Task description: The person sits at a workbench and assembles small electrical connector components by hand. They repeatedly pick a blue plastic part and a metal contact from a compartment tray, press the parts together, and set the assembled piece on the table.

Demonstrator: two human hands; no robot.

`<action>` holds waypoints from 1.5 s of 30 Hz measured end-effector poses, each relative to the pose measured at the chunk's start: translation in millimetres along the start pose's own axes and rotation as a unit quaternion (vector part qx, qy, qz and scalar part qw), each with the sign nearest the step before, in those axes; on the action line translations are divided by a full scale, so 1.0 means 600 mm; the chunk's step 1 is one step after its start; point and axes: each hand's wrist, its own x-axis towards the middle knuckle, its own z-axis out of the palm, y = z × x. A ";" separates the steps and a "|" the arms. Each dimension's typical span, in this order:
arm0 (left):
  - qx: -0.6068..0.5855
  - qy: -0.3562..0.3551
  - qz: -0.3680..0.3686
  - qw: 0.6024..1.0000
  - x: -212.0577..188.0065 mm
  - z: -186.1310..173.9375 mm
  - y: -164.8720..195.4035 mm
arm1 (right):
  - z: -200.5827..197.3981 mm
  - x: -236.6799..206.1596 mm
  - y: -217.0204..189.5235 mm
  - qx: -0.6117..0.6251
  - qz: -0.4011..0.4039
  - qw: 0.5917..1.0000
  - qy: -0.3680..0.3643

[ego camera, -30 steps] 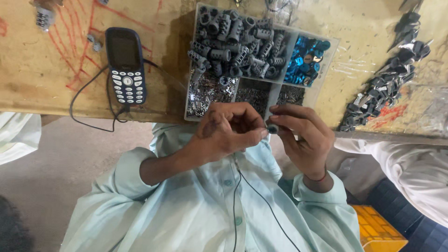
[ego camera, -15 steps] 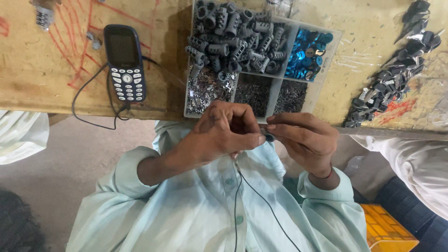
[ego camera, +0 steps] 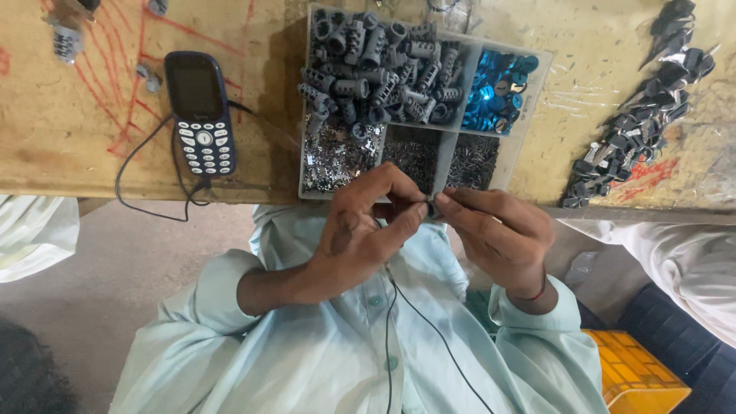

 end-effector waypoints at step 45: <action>0.009 0.017 0.058 0.998 -0.008 -0.004 -0.020 | -0.014 0.032 -0.006 0.231 0.211 0.944 -0.106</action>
